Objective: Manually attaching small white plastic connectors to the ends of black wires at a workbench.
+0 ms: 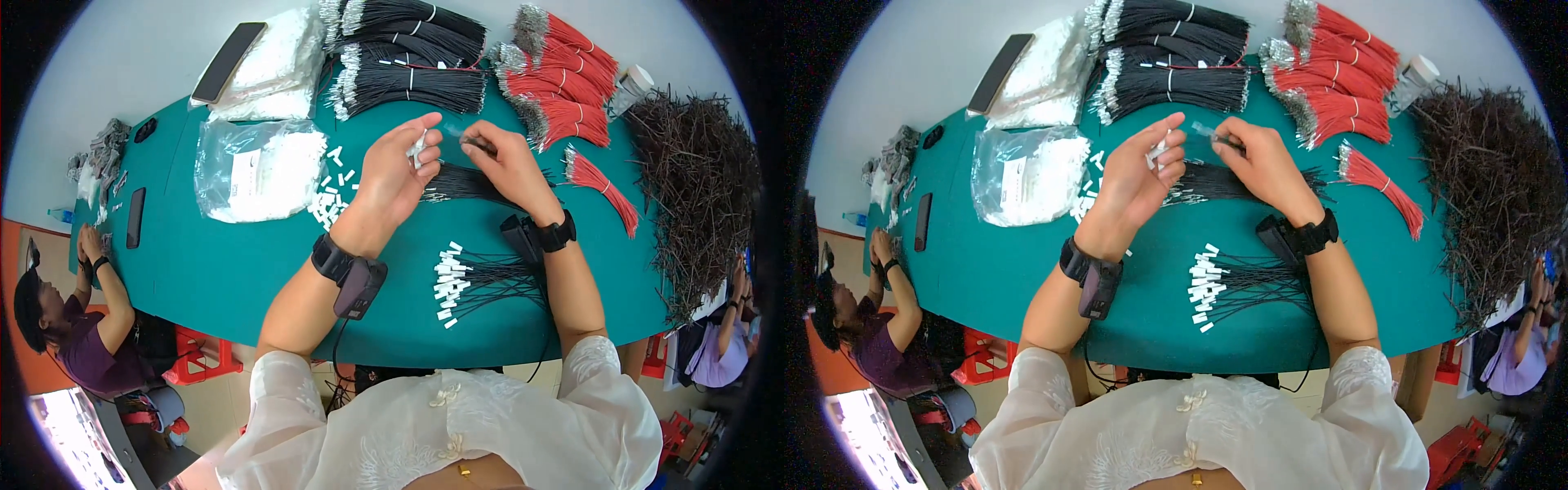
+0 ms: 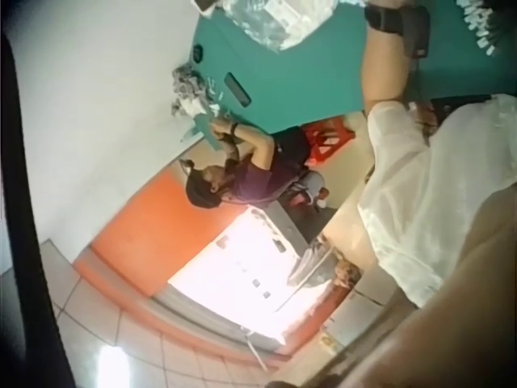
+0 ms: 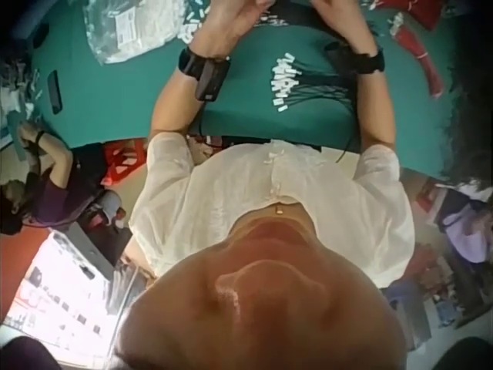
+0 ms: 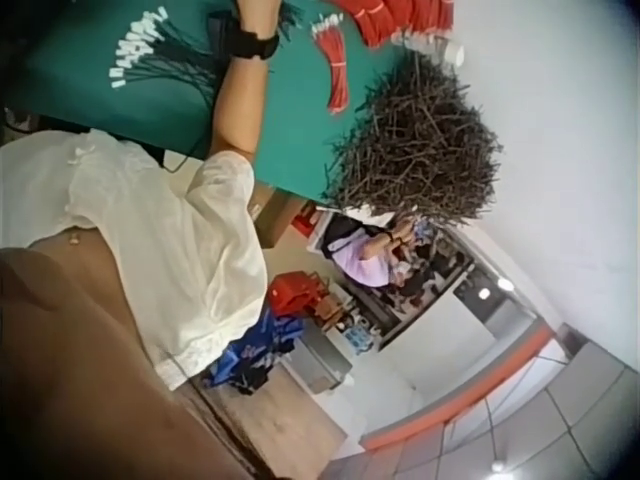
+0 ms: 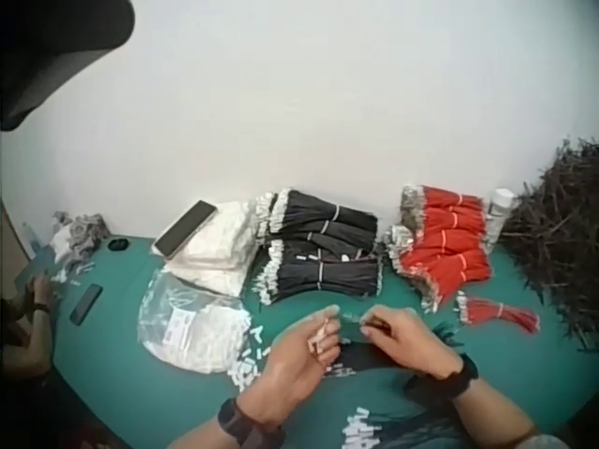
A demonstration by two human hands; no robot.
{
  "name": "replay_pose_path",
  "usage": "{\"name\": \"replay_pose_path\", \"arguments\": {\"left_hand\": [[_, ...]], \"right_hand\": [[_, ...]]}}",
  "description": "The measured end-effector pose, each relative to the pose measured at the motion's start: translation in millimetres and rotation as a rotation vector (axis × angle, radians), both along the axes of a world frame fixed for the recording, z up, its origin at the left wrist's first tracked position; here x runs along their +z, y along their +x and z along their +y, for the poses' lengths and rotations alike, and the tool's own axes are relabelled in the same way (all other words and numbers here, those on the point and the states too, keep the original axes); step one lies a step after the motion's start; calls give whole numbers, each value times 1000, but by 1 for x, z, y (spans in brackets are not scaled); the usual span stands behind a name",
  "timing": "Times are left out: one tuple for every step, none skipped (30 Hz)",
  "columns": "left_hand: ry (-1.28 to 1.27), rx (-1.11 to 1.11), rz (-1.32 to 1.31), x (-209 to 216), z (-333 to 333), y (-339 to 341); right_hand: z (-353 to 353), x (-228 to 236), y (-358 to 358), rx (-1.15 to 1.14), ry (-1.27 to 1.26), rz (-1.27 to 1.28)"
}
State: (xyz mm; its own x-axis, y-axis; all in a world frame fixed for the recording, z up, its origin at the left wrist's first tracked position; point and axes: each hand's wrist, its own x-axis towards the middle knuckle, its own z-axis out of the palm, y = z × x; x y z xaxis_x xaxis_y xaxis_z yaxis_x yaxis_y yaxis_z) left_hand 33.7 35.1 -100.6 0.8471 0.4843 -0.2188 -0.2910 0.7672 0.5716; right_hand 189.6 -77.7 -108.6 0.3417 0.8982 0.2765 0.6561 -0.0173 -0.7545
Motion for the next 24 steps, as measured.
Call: {"name": "replay_pose_path", "arguments": {"left_hand": [[0, -3, 3, -1, 0, -1], [26, -16, -14, -1, 1, -2], [53, -28, -33, -1, 2, -4], [80, -39, -51, -1, 2, -6], [84, -45, -56, 1, 1, -6], [108, -52, -36, 4, 0, -7], [132, -57, -15, 7, -2, -8], [156, -62, 6, 10, -3, -9], [161, -62, 3, 14, -5, -9], [206, -38, 19, 20, -9, -10], [251, -13, 36, 24, -12, -11], [295, 11, 54, 25, -14, -12], [295, 11, 58, 23, -13, -11], [336, 44, 54, 19, -11, -9], [378, 76, 49, 17, -10, -7], [419, 107, 43, 14, -9, -6], [417, 106, 46, 12, -10, -6], [436, 89, 63, 10, -12, -6], [455, 71, 79, 9, -13, -7], [475, 53, 93, 8, -14, -7], [475, 50, 94, 8, -16, -7], [453, 24, 94, 8, -19, -6], [430, -2, 93, 9, -21, -6], [408, -28, 93, 10, -22, -6]], "right_hand": [[-1, 5, -4, -33, 18, -30], [-3, 9, -5, -67, 36, -61], [-6, 14, -5, -71, 37, -60], [-10, 19, -5, -81, 44, -24], [-14, 26, -4, -92, 52, 7], [-17, 31, -3, -102, 61, 39], [-20, 36, -4, -104, 66, 35], [-22, 40, -7, -87, 86, 62], [-24, 43, -9, -69, 106, 91], [-26, 46, -11, -51, 124, 123], [-27, 48, -13, -51, 125, 125], [-28, 50, -13, -57, 87, 88], [-29, 52, -14, -63, 48, 52], [-29, 52, -15, -68, 9, 16], [-30, 54, -15, -69, 7, 19], [-30, 55, -16, -49, 4, 53], [-30, 56, -17, -30, 1, 88], [-30, 56, -18, -10, -2, 123], [-30, 55, -19, -12, -3, 125], [-29, 54, -21, -14, 10, 155], [-28, 53, -22, -17, 24, 185], [-28, 52, -22, -19, 38, 214], [-29, 52, -22, -21, 38, 215], [-30, 54, -22, -57, 77, 222]]}}
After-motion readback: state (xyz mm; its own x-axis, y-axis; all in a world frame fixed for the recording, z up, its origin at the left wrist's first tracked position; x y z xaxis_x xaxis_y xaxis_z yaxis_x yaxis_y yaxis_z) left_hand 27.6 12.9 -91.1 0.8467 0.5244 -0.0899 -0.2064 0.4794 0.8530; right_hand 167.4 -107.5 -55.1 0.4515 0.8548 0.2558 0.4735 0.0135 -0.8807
